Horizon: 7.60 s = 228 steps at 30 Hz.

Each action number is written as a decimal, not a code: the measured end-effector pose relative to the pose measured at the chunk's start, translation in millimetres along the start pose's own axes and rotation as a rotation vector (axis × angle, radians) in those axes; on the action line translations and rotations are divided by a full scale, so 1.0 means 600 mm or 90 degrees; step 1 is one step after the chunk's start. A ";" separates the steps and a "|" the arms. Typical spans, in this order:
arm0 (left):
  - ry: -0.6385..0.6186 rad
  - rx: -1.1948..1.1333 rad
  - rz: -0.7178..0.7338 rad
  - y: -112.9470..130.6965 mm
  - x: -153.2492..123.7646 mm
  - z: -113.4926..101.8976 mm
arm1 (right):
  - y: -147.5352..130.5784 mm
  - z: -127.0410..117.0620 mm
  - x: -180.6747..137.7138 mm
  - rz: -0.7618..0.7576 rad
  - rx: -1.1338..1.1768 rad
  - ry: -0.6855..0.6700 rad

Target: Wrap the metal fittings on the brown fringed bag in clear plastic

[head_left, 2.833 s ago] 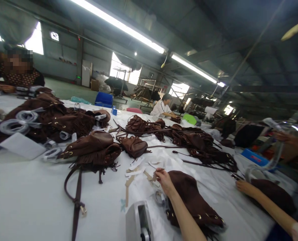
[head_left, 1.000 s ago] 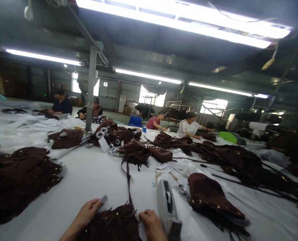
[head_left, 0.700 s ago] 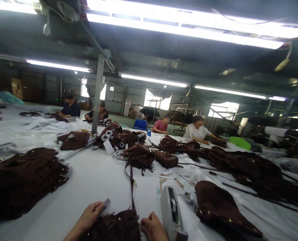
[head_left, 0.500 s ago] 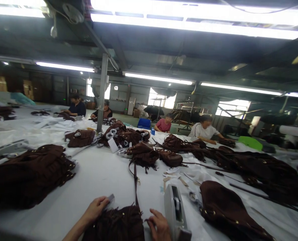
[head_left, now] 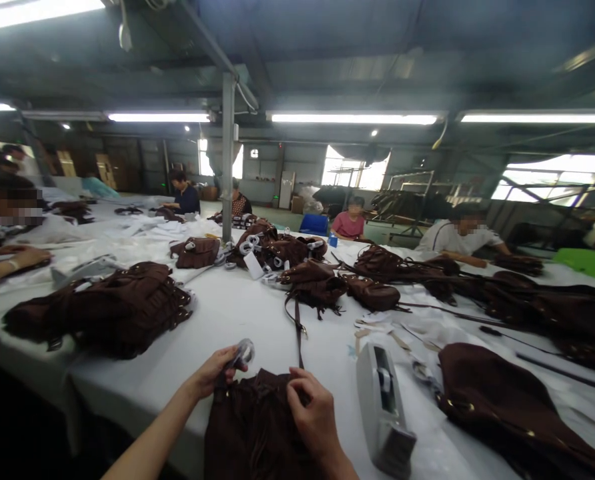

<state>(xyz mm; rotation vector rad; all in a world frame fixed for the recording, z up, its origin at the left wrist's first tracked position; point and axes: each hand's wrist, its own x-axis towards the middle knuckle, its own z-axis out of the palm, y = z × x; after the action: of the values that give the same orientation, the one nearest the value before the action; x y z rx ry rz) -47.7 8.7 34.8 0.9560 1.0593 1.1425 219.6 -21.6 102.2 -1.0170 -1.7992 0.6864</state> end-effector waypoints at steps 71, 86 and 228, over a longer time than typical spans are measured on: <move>-0.021 0.180 0.100 0.035 0.007 0.069 | 0.070 0.164 0.066 0.262 0.474 -0.194; 0.148 0.313 0.290 0.011 0.010 0.095 | 0.135 0.220 0.072 0.260 0.381 -0.046; 0.088 -0.187 0.038 0.038 0.008 0.029 | 0.032 0.148 0.027 -0.138 -0.120 -0.309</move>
<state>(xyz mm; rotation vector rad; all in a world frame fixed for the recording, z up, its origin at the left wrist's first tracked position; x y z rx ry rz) -35.7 16.5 59.9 0.6885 0.9448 1.3860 141.6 0.1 57.4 -0.8003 -2.3939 0.6751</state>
